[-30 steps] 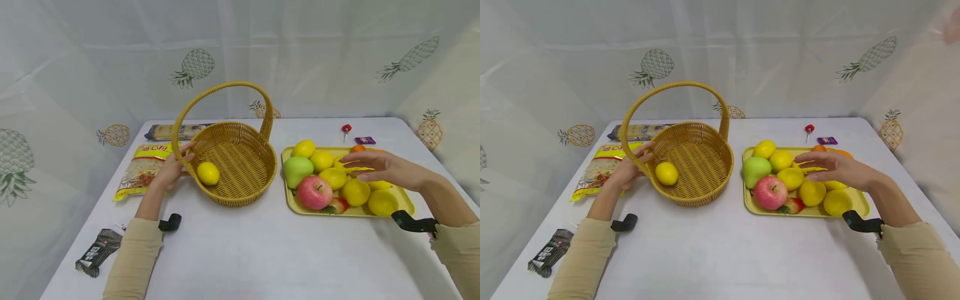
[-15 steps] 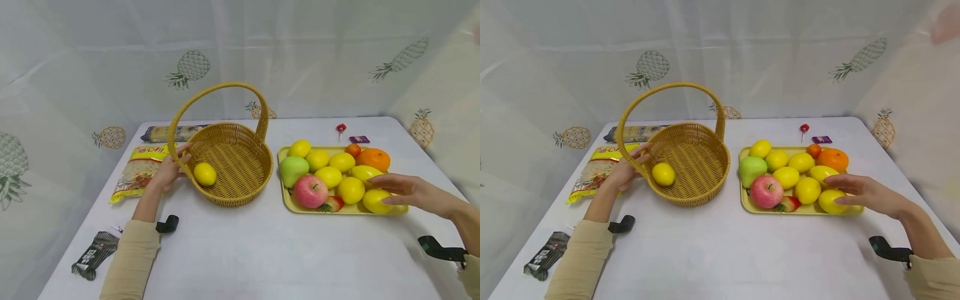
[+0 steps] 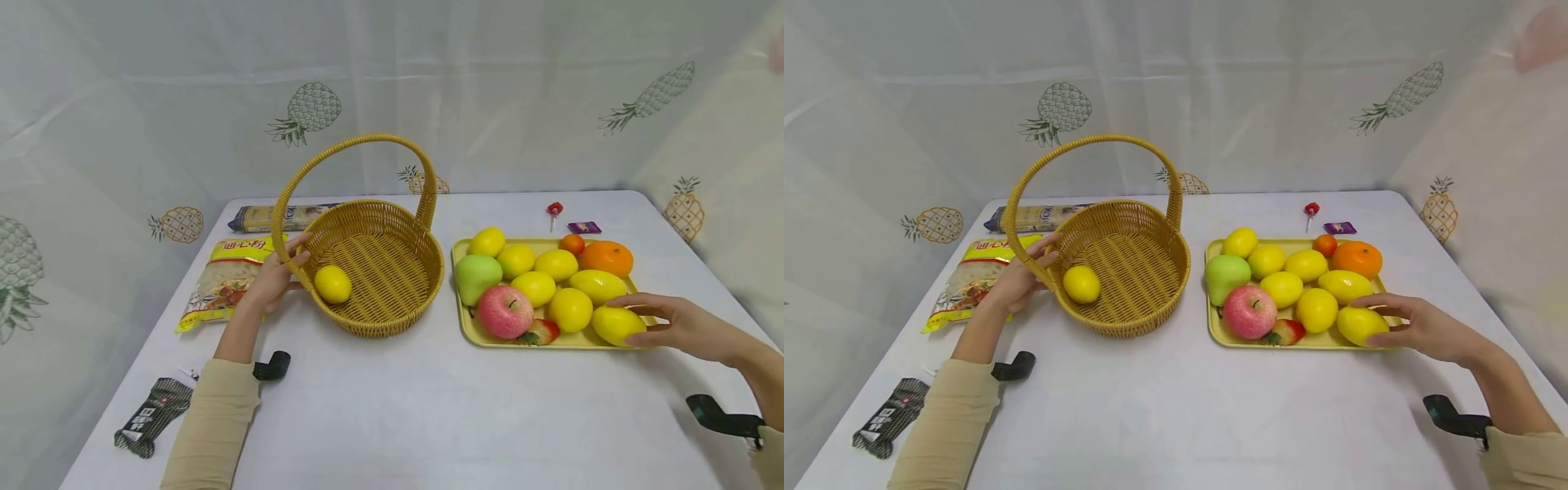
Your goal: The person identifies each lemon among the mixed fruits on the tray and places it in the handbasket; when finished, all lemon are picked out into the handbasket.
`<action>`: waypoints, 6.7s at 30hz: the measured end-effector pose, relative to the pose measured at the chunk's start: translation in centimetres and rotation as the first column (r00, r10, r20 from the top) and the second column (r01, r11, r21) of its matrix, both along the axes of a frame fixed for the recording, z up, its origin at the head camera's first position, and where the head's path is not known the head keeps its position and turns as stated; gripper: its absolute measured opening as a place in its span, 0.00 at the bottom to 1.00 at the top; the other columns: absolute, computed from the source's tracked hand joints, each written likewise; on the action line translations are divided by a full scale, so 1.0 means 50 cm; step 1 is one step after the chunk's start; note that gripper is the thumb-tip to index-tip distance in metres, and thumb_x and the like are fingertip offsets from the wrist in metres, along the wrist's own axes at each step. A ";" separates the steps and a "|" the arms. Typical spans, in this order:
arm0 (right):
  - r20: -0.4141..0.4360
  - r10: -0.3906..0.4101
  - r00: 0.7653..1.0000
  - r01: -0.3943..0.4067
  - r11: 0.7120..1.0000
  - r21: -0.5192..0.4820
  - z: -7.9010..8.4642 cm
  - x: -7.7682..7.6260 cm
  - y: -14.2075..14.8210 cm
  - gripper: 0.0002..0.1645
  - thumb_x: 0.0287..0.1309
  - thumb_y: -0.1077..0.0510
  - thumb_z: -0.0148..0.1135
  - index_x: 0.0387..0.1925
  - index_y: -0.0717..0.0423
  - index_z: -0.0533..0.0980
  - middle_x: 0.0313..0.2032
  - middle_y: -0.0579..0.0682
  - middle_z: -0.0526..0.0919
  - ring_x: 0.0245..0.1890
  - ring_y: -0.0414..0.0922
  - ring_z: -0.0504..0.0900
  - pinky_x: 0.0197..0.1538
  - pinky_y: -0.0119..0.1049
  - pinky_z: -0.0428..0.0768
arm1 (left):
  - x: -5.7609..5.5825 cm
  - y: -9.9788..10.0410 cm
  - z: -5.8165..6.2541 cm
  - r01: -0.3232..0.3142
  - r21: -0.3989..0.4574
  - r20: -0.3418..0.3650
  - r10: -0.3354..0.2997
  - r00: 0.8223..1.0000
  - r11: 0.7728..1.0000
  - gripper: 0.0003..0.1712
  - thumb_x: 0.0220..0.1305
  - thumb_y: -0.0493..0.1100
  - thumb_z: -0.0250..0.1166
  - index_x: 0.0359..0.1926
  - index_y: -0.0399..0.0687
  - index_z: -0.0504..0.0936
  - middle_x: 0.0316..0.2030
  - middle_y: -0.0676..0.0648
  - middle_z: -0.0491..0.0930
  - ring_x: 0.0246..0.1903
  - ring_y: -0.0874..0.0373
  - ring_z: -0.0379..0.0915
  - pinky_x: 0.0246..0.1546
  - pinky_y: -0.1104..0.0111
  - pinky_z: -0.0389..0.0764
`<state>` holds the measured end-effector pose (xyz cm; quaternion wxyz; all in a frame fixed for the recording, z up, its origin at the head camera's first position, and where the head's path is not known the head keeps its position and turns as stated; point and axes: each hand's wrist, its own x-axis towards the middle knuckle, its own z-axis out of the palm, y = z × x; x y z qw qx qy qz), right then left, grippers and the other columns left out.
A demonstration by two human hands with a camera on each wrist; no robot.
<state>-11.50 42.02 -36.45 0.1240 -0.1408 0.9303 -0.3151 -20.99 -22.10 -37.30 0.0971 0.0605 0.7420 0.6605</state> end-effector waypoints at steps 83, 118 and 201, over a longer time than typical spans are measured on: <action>0.456 0.411 0.789 -0.101 0.820 -0.564 0.110 -0.227 -0.644 0.30 0.68 0.58 0.57 0.68 0.60 0.63 0.64 0.62 0.66 0.63 0.61 0.66 0.58 0.53 0.72 | -0.002 0.003 -0.004 -0.015 0.002 0.002 0.015 1.000 1.000 0.30 0.77 0.43 0.48 0.76 0.49 0.53 0.73 0.40 0.48 0.65 0.40 0.56 0.52 0.43 0.72; 0.143 0.047 0.989 -0.028 0.991 -0.130 0.060 -0.133 -0.020 0.28 0.74 0.54 0.46 0.72 0.52 0.58 0.61 0.37 0.72 0.54 0.23 0.66 0.55 0.42 0.69 | -0.001 0.000 -0.005 -0.013 0.007 0.006 0.013 1.000 1.000 0.31 0.77 0.45 0.48 0.76 0.51 0.52 0.74 0.40 0.47 0.66 0.41 0.53 0.55 0.41 0.69; 0.300 0.323 0.898 -0.220 0.918 -0.329 0.029 -0.281 -0.738 0.35 0.59 0.52 0.68 0.66 0.51 0.67 0.63 0.61 0.65 0.53 0.51 0.74 0.47 0.40 0.80 | -0.005 0.002 -0.013 -0.012 0.039 -0.004 0.012 1.000 0.999 0.30 0.77 0.43 0.48 0.76 0.48 0.53 0.72 0.39 0.51 0.66 0.41 0.55 0.53 0.42 0.71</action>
